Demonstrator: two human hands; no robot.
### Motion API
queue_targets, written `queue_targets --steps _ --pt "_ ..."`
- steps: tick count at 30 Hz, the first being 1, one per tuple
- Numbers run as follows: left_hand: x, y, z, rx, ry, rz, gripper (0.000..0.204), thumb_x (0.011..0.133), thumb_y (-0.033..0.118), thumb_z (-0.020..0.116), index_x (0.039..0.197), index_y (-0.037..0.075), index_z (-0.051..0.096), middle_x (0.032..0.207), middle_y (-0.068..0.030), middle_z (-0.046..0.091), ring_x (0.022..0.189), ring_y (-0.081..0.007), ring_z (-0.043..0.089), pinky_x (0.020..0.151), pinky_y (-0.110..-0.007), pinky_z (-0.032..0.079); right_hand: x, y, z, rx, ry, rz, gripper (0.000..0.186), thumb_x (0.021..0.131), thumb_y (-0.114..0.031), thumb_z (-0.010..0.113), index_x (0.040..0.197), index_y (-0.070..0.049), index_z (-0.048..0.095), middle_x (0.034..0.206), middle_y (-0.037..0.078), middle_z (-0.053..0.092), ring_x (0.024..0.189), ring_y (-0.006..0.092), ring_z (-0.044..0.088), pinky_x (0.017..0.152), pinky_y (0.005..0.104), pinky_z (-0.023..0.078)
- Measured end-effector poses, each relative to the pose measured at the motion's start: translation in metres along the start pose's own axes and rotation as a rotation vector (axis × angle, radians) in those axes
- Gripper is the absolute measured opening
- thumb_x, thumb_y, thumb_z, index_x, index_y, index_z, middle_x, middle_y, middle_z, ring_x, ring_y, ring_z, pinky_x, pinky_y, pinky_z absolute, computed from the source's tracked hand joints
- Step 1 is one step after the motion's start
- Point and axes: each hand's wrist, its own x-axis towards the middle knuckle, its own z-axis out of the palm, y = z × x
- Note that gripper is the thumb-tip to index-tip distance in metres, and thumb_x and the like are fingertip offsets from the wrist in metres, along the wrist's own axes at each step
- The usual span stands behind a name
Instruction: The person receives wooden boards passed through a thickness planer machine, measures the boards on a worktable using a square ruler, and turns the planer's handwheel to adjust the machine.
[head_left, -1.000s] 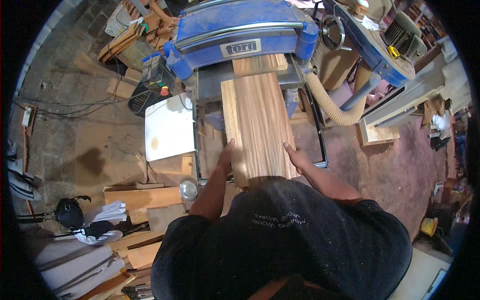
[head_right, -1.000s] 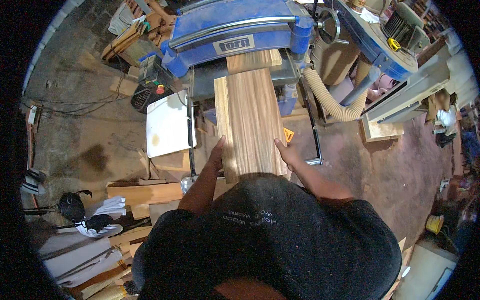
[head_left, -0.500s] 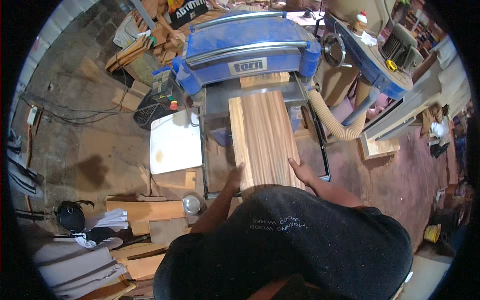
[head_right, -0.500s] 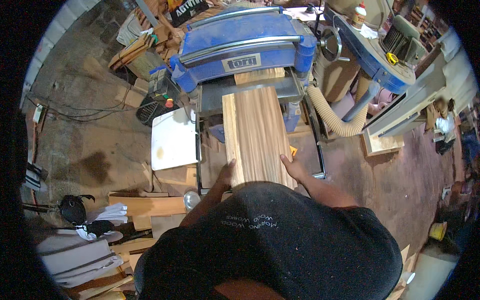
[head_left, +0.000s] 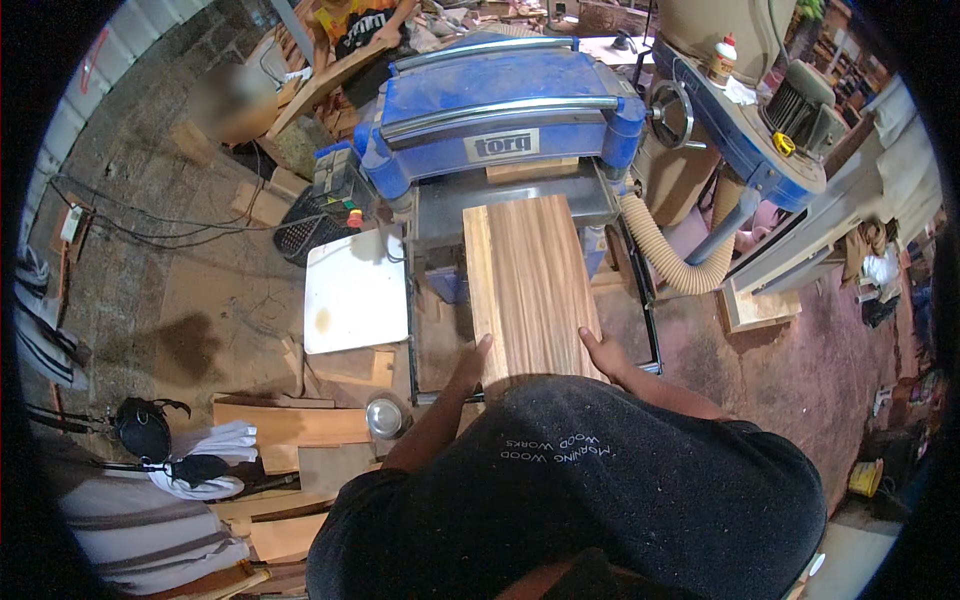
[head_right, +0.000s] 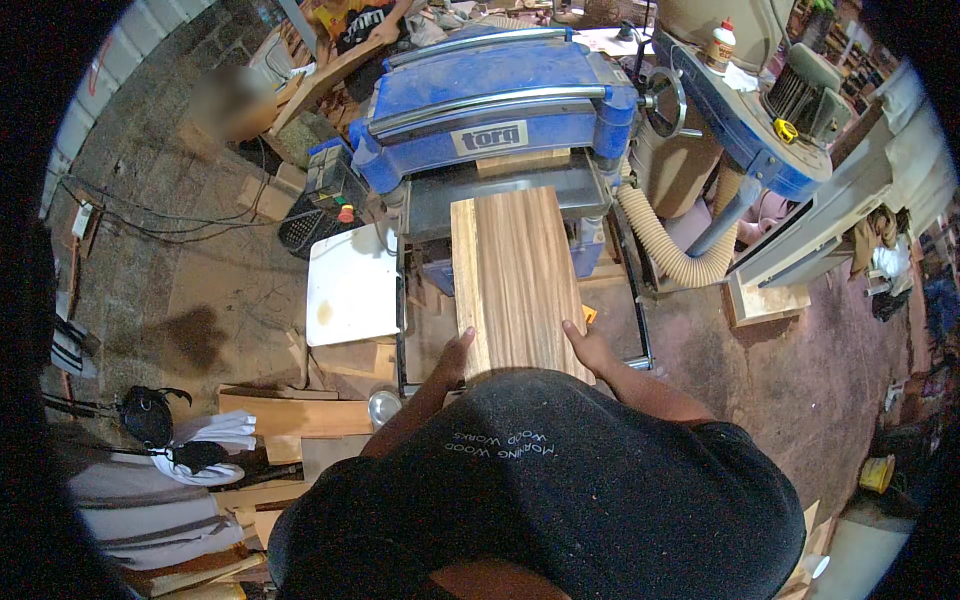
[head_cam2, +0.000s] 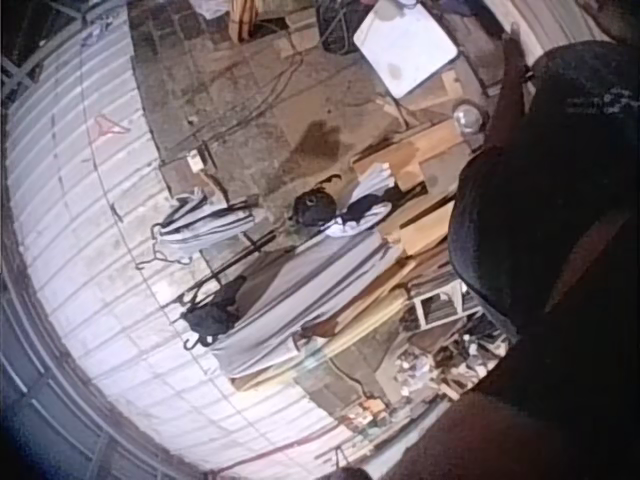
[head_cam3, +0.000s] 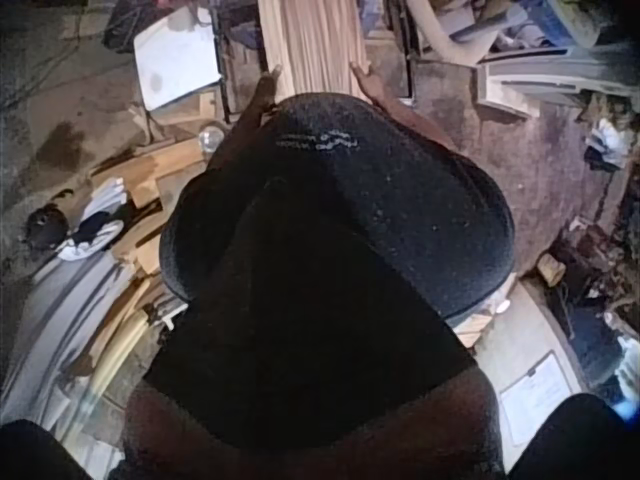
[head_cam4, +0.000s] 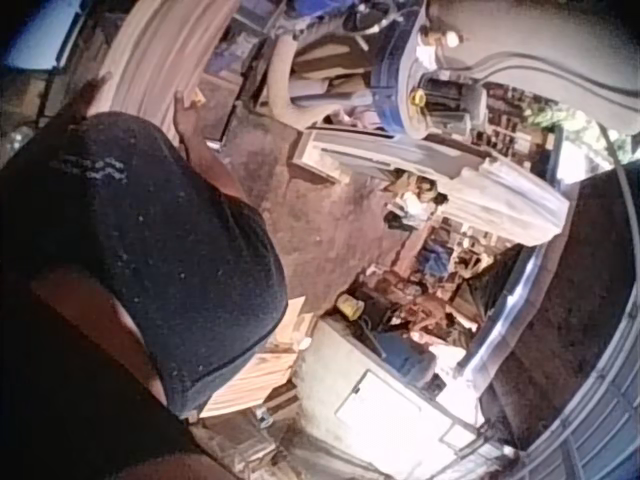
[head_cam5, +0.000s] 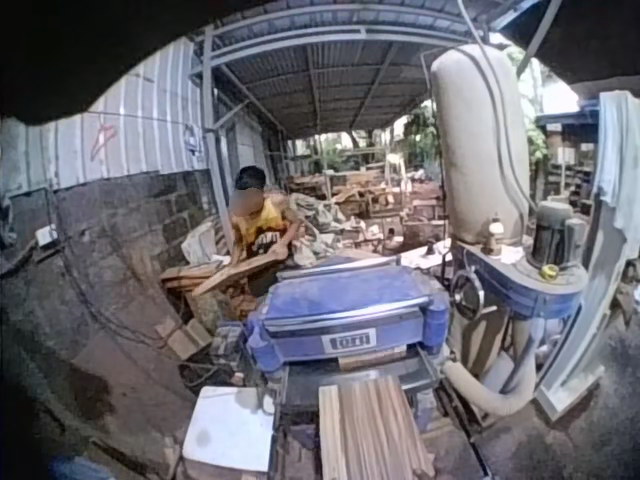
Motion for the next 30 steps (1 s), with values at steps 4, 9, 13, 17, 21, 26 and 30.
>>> queue_targets --steps 4,9,13,17,21,26,30 --pt "0.015 -0.019 -0.012 0.113 -0.014 0.087 0.055 0.092 0.045 0.048 0.114 -0.006 0.057 0.099 -0.0103 0.063 0.09 -0.0184 0.06 0.08 -0.035 0.047 0.006 0.008 0.006 0.041 0.005 -0.034 0.071 0.09 -0.052 0.052 0.125 0.01 0.049 0.114 0.026 0.06 0.109 0.0335 0.058 0.093 0.0397 0.044" --pt "-0.004 0.001 0.001 0.001 -0.044 0.105 0.058 0.093 0.046 0.046 0.114 -0.007 0.055 0.101 -0.0112 0.062 0.09 -0.0181 0.059 0.079 -0.035 0.047 -0.002 -0.006 0.0 0.082 -0.013 -0.006 0.074 0.089 -0.053 0.053 0.126 0.011 0.046 0.114 0.026 0.06 0.11 0.033 0.058 0.093 0.0389 0.043" --pt "-0.007 0.005 -0.001 0.098 -0.036 0.063 0.079 0.088 0.063 0.045 0.127 -0.007 0.045 0.112 -0.0196 0.059 0.097 -0.0281 0.062 0.086 -0.039 0.049 0.01 0.013 0.006 0.133 -0.039 -0.006 0.074 0.088 -0.053 0.054 0.125 0.012 0.047 0.114 0.026 0.06 0.109 0.0321 0.058 0.093 0.0387 0.044" --pt "-0.014 0.013 0.005 0.08 -0.048 0.077 0.079 0.088 0.063 0.046 0.126 -0.006 0.046 0.111 -0.0193 0.059 0.097 -0.0276 0.061 0.086 -0.04 0.049 0.016 0.025 0.009 0.17 -0.017 -0.003 0.075 0.088 -0.054 0.054 0.125 0.011 0.047 0.114 0.025 0.06 0.108 0.0317 0.058 0.092 0.0386 0.044" --pt "-0.002 -0.005 -0.005 0.068 -0.033 0.068 0.069 0.091 0.056 0.047 0.124 -0.005 0.049 0.109 -0.0136 0.06 0.093 -0.0227 0.059 0.083 -0.037 0.048 0.01 0.019 0.006 0.158 -0.044 -0.037 0.075 0.088 -0.054 0.054 0.123 0.012 0.048 0.112 0.025 0.061 0.107 0.031 0.059 0.091 0.0382 0.045" --pt "0.001 -0.009 -0.001 -0.037 -0.066 0.069 0.06 0.095 0.048 0.047 0.124 -0.005 0.05 0.109 -0.0107 0.059 0.096 -0.0194 0.057 0.082 -0.035 0.047 0.001 0.003 -0.001 0.105 -0.009 0.051 0.075 0.088 -0.054 0.055 0.122 0.012 0.049 0.111 0.025 0.061 0.107 0.0305 0.059 0.09 0.0379 0.045" --pt "0.004 -0.014 -0.007 0.091 0.036 0.051 0.061 0.094 0.046 0.049 0.127 -0.004 0.048 0.112 -0.0113 0.059 0.099 -0.0201 0.056 0.083 -0.036 0.047 -0.003 -0.005 -0.002 0.122 -0.055 0.051 0.077 0.087 -0.055 0.054 0.122 0.013 0.049 0.111 0.026 0.061 0.108 0.0315 0.058 0.09 0.0382 0.045"
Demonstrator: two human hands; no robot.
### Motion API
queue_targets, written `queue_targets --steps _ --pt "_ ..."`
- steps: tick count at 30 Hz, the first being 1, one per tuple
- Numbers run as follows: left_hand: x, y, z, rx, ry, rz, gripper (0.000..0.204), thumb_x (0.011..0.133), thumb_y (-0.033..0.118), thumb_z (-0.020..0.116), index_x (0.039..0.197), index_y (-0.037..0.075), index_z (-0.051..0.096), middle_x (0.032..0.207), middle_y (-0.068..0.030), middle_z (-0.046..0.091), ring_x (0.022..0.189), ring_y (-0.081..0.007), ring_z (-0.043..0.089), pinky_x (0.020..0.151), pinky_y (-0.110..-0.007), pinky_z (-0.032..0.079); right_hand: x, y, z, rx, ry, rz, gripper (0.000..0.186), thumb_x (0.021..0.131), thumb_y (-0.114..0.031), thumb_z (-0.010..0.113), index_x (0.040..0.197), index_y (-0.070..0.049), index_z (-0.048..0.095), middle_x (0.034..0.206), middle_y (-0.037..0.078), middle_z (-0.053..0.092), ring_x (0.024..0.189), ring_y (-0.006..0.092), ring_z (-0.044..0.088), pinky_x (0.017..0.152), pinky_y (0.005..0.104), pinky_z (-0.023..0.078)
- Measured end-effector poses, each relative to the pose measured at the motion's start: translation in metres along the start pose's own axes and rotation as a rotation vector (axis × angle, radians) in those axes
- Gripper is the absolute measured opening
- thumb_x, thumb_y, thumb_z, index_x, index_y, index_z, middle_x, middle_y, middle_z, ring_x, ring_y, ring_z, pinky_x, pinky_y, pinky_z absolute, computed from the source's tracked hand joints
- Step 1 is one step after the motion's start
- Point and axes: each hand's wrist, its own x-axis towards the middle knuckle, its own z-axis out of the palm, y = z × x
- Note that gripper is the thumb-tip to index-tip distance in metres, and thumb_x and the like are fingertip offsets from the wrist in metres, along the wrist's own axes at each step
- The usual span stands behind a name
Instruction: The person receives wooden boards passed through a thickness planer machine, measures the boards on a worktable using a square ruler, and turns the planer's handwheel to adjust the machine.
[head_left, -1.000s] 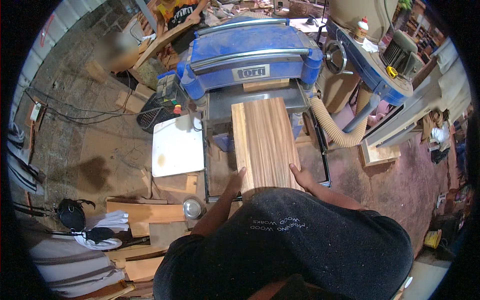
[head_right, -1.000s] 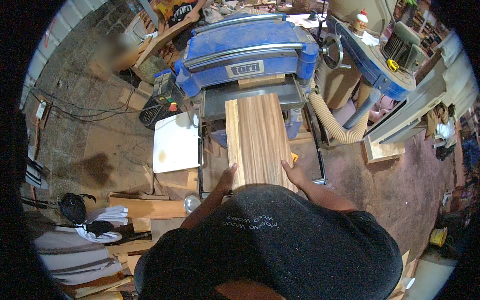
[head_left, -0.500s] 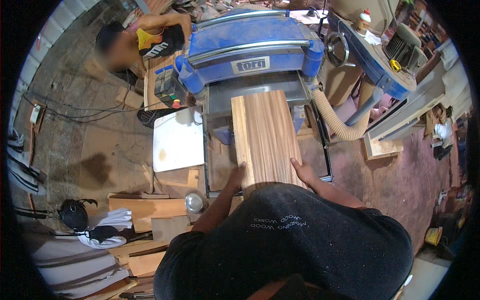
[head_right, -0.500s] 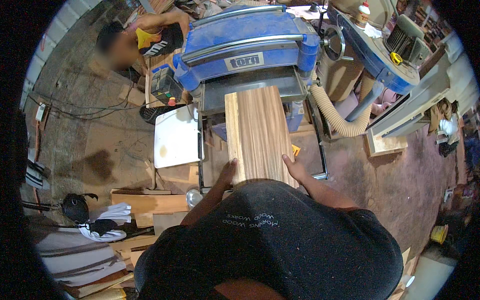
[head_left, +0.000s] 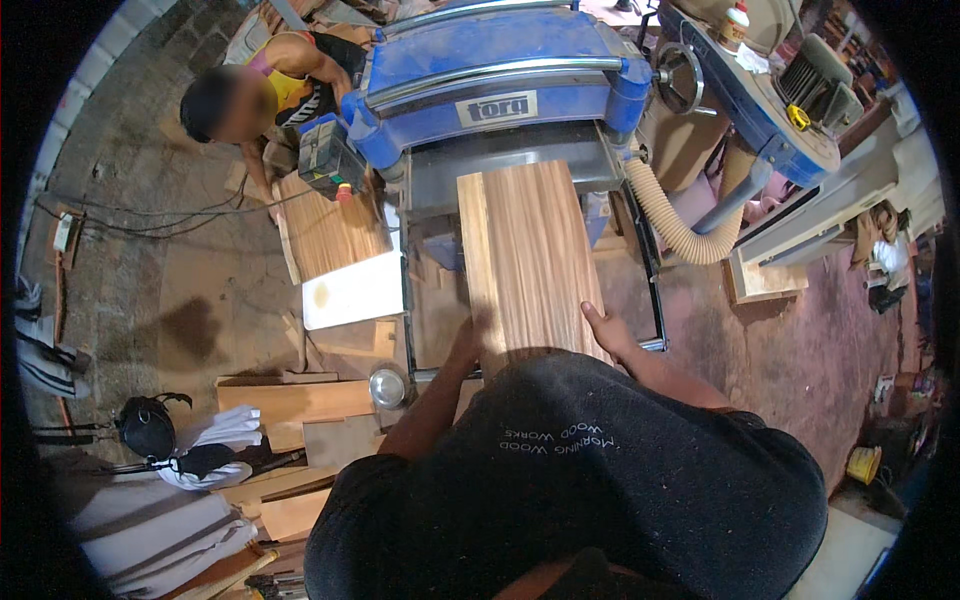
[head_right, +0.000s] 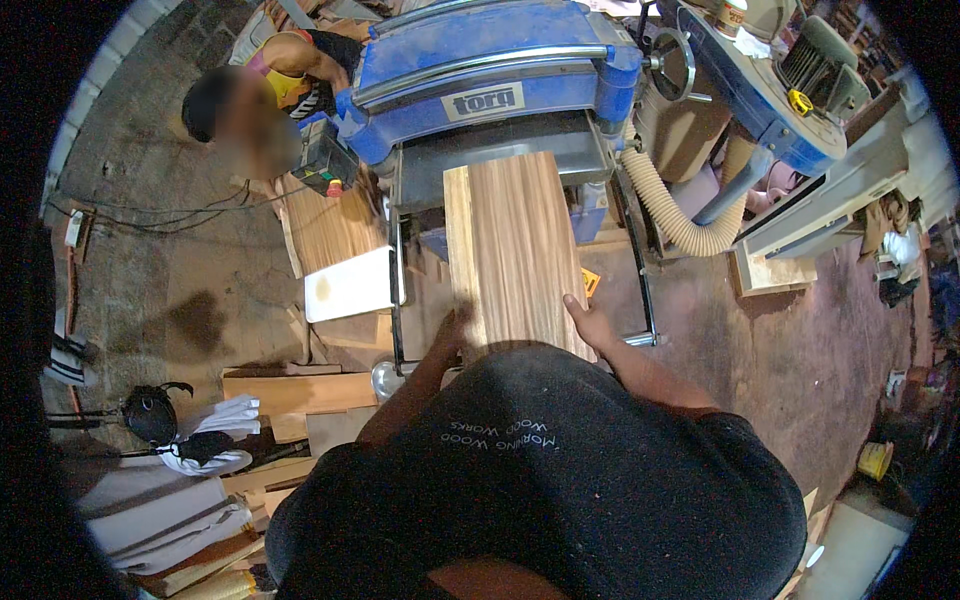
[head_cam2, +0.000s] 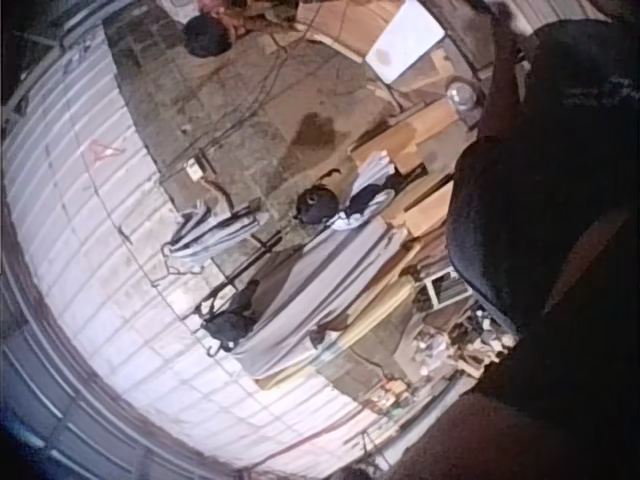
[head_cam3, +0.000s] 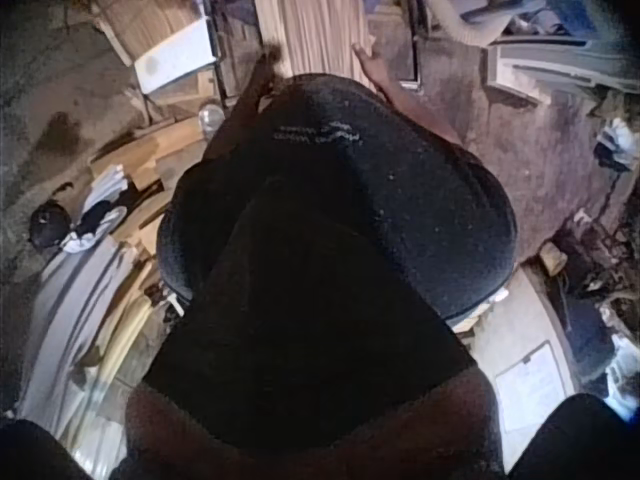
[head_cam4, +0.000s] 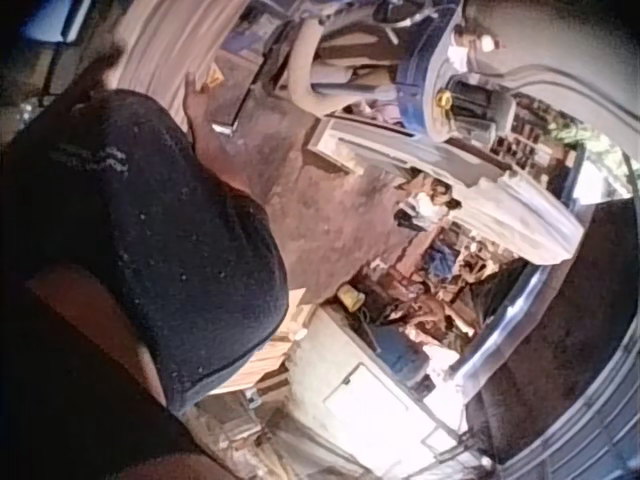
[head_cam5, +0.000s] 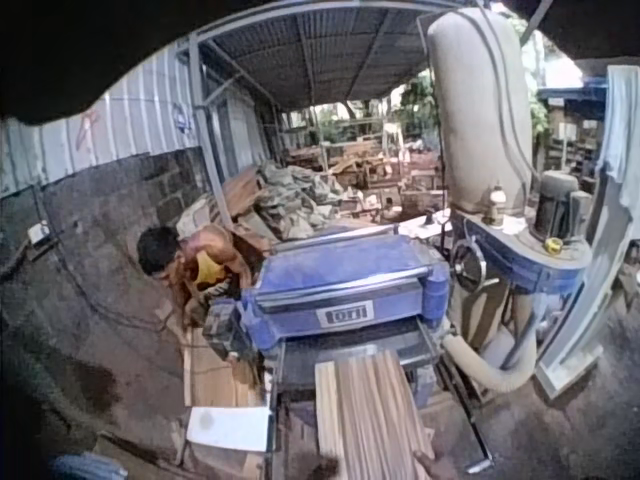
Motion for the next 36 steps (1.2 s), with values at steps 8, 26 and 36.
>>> queue_targets --steps 8,26,36 --pt "-0.024 0.044 0.015 -0.136 0.058 -0.213 0.058 0.094 0.044 0.051 0.129 -0.003 0.046 0.115 -0.013 0.058 0.1 -0.0225 0.057 0.089 -0.037 0.044 0.017 0.021 0.001 -0.077 0.05 -0.025 0.076 0.087 -0.055 0.054 0.123 0.012 0.049 0.11 0.028 0.061 0.107 0.0348 0.059 0.09 0.0404 0.045" --pt "-0.011 0.027 0.005 -0.066 -0.002 -0.086 0.072 0.092 0.053 0.049 0.13 -0.008 0.044 0.122 -0.0176 0.055 0.107 -0.0258 0.055 0.093 -0.038 0.042 0.023 0.026 0.003 -0.028 0.031 -0.025 0.073 0.087 -0.057 0.053 0.117 0.01 0.055 0.105 0.027 0.063 0.103 0.0329 0.061 0.087 0.0397 0.046" --pt "0.006 0.016 0.001 0.059 0.005 -0.09 0.064 0.094 0.05 0.047 0.123 -0.007 0.05 0.109 -0.0148 0.061 0.094 -0.0221 0.058 0.084 -0.036 0.046 0.014 0.013 0.0 -0.046 0.024 -0.033 0.066 0.089 -0.052 0.052 0.119 0.007 0.055 0.107 0.024 0.064 0.103 0.0312 0.061 0.088 0.0388 0.046"
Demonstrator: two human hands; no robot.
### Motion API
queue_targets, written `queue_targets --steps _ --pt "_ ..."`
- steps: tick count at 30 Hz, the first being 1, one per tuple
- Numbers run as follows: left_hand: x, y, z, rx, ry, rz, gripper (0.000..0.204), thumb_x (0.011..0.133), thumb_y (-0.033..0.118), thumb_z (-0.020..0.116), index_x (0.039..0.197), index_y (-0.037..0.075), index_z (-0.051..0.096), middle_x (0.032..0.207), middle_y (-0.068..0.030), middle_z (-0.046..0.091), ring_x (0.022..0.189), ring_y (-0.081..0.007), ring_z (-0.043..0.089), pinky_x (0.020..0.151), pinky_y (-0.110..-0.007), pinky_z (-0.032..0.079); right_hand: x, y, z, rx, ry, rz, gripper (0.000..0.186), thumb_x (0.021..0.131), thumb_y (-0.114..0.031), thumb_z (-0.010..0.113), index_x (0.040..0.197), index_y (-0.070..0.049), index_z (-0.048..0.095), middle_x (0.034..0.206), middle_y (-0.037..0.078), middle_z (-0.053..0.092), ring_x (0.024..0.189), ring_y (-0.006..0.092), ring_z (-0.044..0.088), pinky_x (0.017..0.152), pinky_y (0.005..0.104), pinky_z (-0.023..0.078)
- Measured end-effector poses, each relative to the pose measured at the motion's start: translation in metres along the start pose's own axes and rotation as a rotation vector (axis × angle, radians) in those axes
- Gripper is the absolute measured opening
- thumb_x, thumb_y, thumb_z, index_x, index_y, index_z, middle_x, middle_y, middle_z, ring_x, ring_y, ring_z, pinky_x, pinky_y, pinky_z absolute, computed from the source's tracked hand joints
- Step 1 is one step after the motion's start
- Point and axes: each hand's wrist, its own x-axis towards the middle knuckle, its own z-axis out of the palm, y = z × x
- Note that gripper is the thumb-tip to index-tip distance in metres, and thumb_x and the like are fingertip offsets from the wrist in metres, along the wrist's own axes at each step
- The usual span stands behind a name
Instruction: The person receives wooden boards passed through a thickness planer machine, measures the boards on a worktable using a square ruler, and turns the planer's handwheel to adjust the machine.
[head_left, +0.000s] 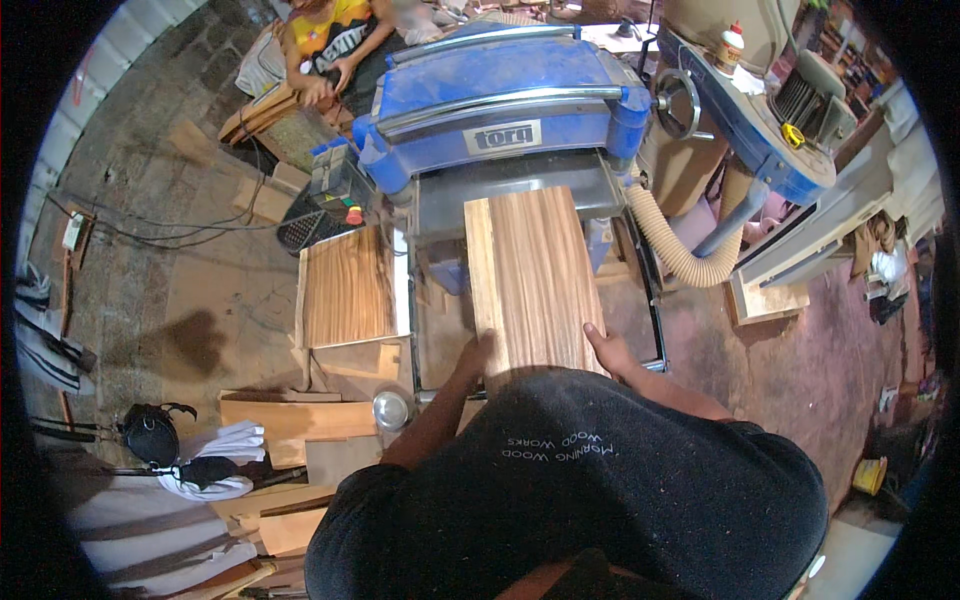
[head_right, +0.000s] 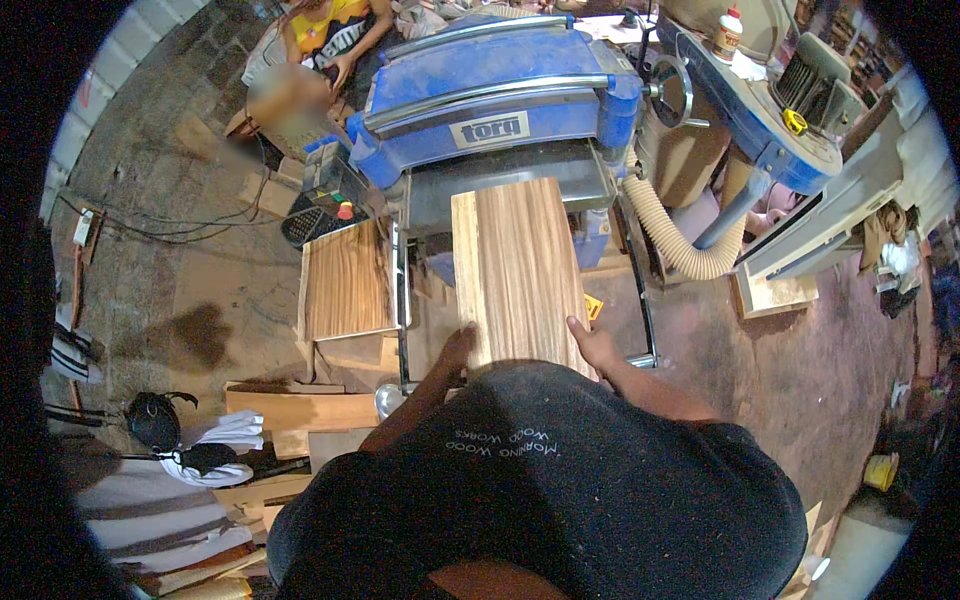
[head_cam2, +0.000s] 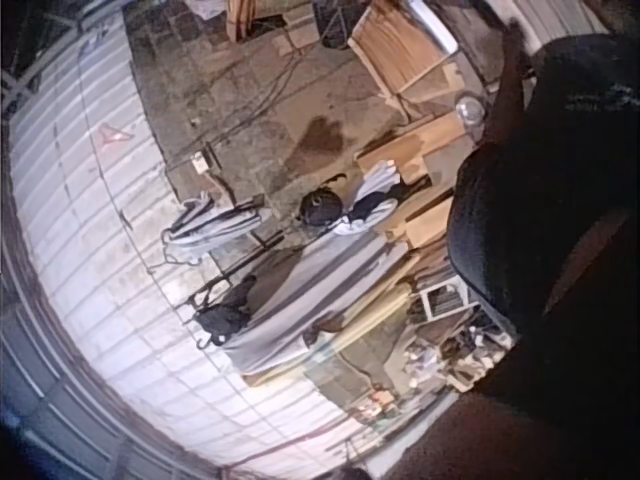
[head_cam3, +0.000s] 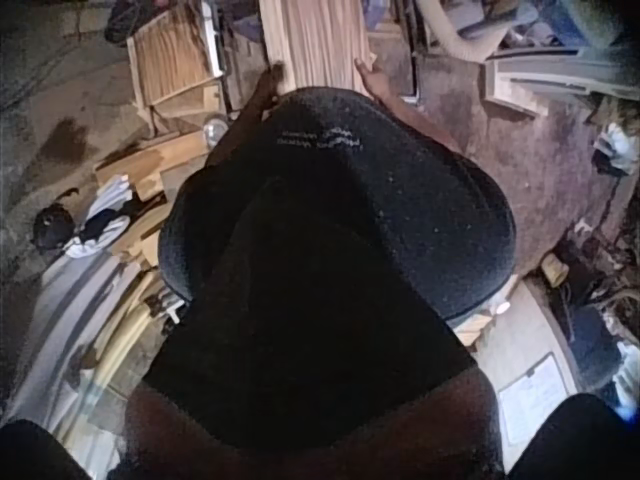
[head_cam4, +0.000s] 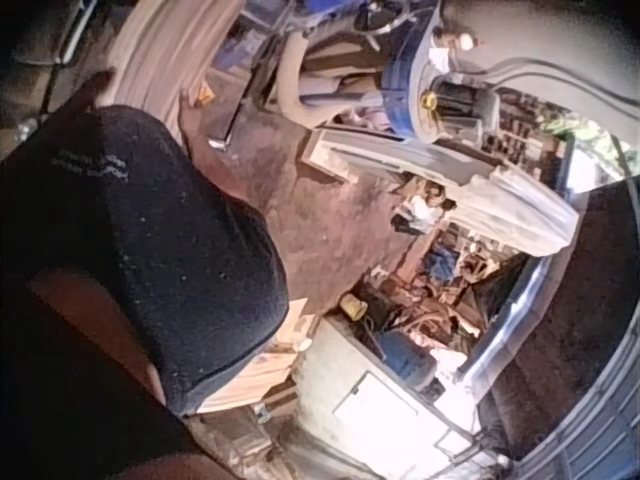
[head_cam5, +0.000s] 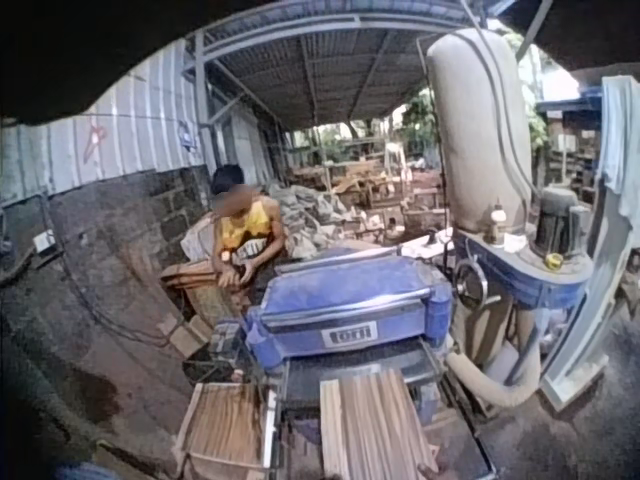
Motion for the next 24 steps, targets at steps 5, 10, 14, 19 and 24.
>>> queue_targets --steps 5,10,14,19,24 --pt "0.0 -0.003 0.002 -0.014 -0.016 0.083 0.066 0.094 0.053 0.044 0.117 -0.007 0.055 0.102 -0.0138 0.062 0.091 -0.021 0.058 0.08 -0.036 0.047 0.003 0.007 0.001 0.093 -0.015 0.015 0.068 0.09 -0.05 0.054 0.123 0.011 0.051 0.111 0.023 0.062 0.105 0.0287 0.059 0.09 0.0378 0.045" --pt "-0.017 0.01 0.009 0.01 -0.021 0.187 0.07 0.092 0.056 0.044 0.117 -0.008 0.055 0.102 -0.0147 0.063 0.092 -0.0216 0.059 0.082 -0.038 0.047 -0.009 -0.007 -0.005 0.068 0.0 0.016 0.065 0.09 -0.05 0.053 0.121 0.007 0.055 0.109 0.022 0.063 0.104 0.0284 0.06 0.09 0.038 0.045" --pt "-0.022 0.019 0.006 0.128 0.022 0.066 0.069 0.092 0.055 0.047 0.121 -0.008 0.052 0.107 -0.0154 0.062 0.094 -0.0222 0.06 0.083 -0.038 0.047 -0.005 -0.002 -0.004 -0.101 0.005 0.078 0.063 0.091 -0.051 0.051 0.119 0.005 0.058 0.11 0.022 0.064 0.107 0.031 0.06 0.091 0.0387 0.044" --pt "-0.016 0.008 0.005 -0.12 -0.077 0.062 0.067 0.093 0.051 0.046 0.124 -0.008 0.048 0.113 -0.0173 0.06 0.099 -0.0236 0.06 0.086 -0.037 0.046 -0.025 -0.03 -0.007 -0.03 -0.012 0.053 0.067 0.09 -0.054 0.049 0.12 0.005 0.057 0.11 0.025 0.063 0.108 0.0344 0.06 0.092 0.0393 0.044" --pt "-0.014 0.006 0.005 -0.262 -0.156 0.03 0.067 0.094 0.05 0.046 0.126 -0.008 0.047 0.113 -0.0165 0.06 0.099 -0.0235 0.06 0.088 -0.037 0.046 -0.028 -0.033 -0.008 -0.034 -0.018 0.075 0.069 0.09 -0.056 0.048 0.122 0.004 0.056 0.111 0.025 0.063 0.109 0.0356 0.059 0.093 0.0402 0.043"
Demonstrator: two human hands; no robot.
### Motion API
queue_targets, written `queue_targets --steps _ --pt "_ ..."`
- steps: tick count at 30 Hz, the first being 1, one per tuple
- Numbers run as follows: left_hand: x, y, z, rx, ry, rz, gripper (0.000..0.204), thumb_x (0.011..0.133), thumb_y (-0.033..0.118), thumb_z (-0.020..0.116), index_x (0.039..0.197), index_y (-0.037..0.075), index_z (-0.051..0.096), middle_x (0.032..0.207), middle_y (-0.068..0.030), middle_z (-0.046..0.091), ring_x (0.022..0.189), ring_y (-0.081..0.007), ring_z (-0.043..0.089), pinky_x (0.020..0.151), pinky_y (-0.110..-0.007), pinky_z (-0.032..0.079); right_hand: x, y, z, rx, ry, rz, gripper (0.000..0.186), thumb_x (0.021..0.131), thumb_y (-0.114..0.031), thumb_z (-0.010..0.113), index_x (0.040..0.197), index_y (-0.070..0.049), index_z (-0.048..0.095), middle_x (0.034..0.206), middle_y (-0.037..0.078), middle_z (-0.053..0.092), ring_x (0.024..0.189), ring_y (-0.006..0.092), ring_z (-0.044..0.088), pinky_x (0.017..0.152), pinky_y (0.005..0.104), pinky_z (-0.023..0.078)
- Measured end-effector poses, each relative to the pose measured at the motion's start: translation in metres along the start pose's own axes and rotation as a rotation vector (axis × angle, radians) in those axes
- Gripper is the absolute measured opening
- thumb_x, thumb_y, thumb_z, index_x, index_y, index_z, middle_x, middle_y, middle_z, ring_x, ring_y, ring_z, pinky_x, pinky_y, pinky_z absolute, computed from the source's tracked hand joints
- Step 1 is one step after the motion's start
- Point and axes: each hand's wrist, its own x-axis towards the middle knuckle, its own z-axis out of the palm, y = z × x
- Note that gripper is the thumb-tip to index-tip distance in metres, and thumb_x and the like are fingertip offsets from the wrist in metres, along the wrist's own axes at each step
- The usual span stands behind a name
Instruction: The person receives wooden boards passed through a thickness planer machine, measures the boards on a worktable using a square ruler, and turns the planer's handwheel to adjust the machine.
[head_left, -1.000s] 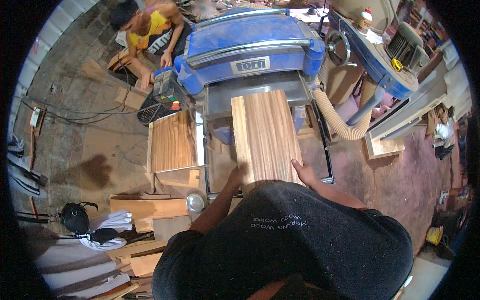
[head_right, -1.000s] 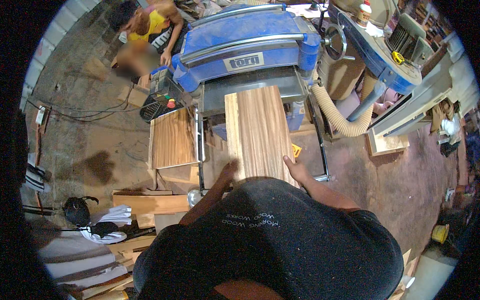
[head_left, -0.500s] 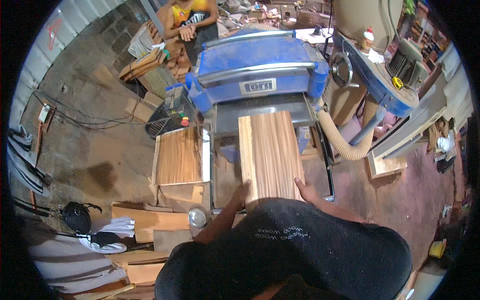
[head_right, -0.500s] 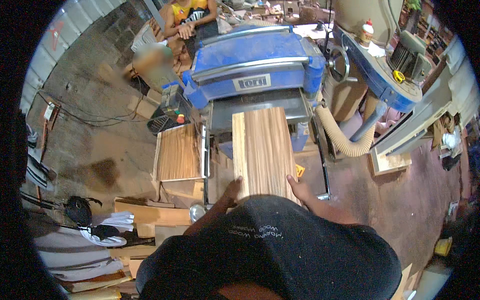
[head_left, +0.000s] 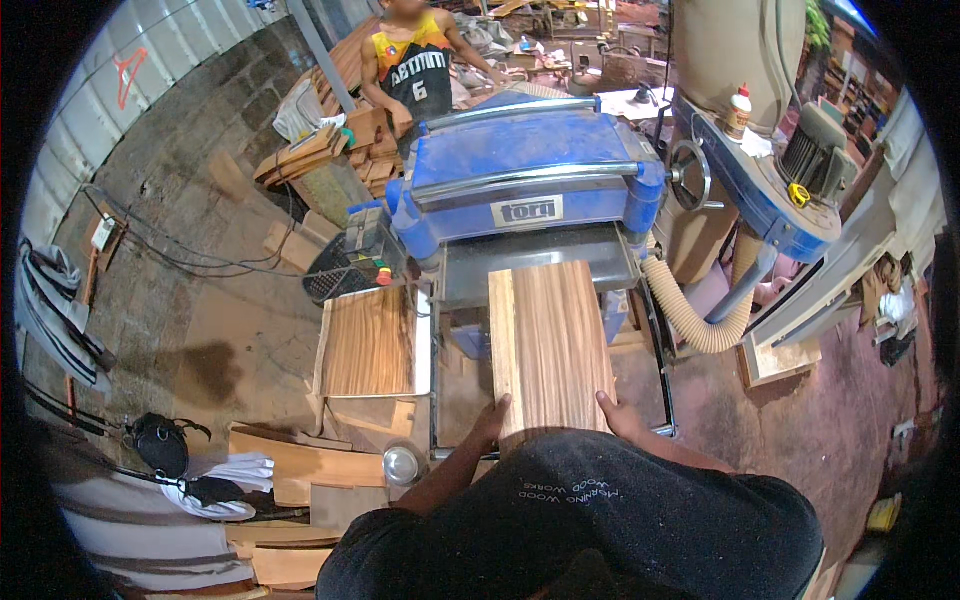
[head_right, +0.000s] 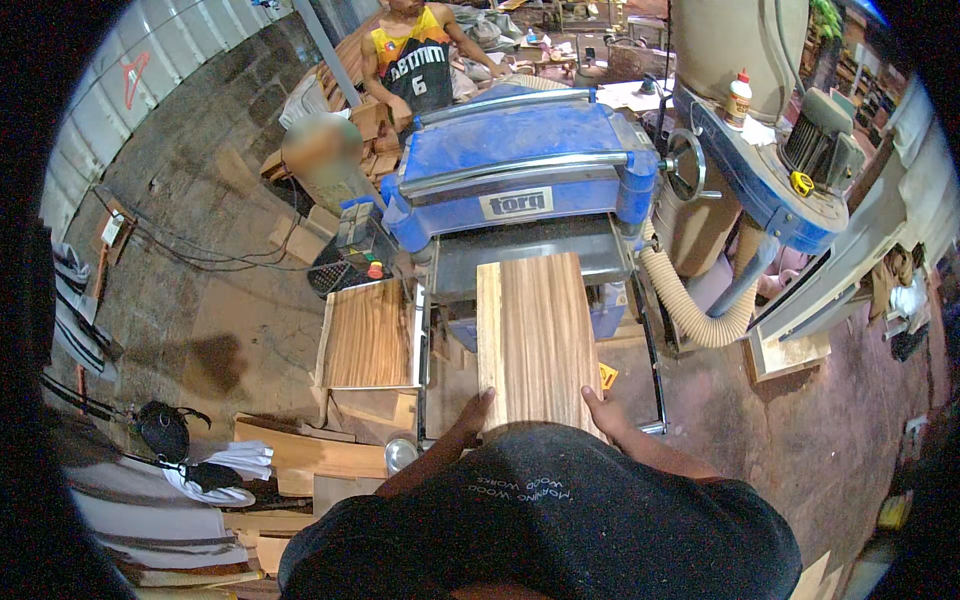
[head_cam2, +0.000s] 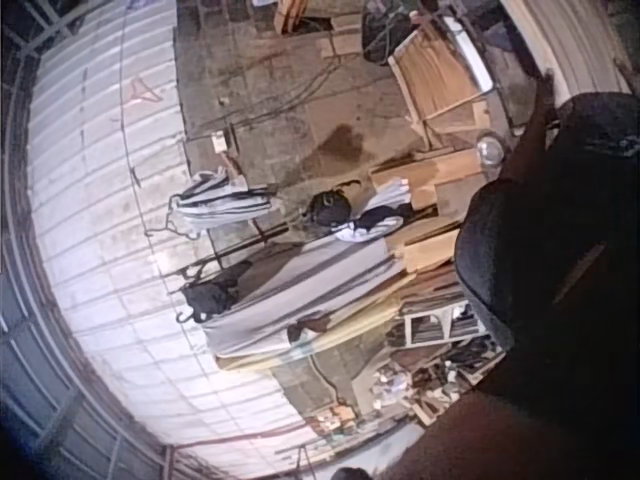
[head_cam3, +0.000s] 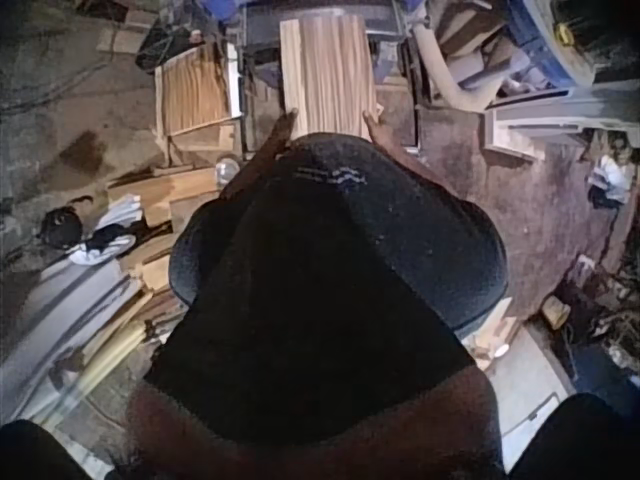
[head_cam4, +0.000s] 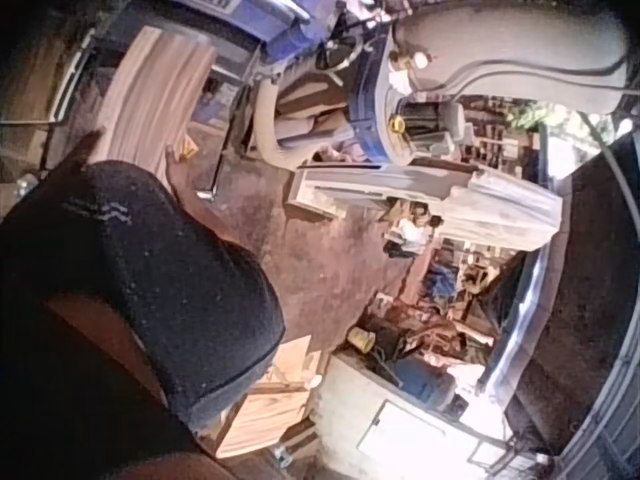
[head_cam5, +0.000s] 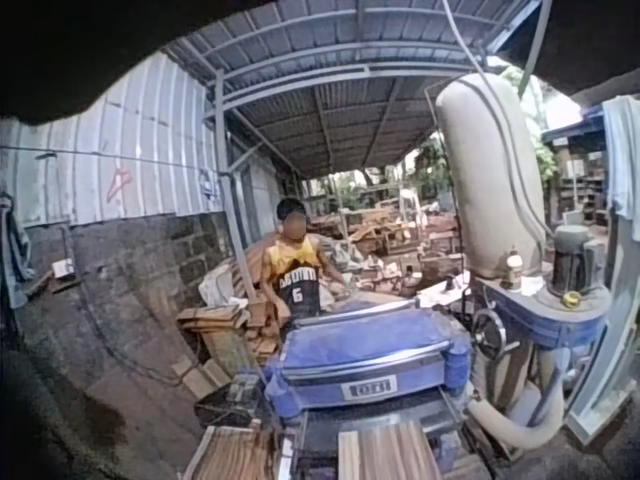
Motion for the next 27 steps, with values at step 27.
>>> queue_targets --steps 27 --pt "0.03 0.005 -0.003 0.164 -0.02 0.096 0.05 0.1 0.039 0.036 0.13 0.001 0.046 0.126 -0.0121 0.052 0.119 -0.0218 0.048 0.098 -0.036 0.039 0.114 0.029 0.008 0.365 0.027 -0.053 0.077 0.086 -0.055 0.058 0.117 0.015 0.053 0.112 0.025 0.062 0.101 0.0309 0.062 0.087 0.0363 0.049"
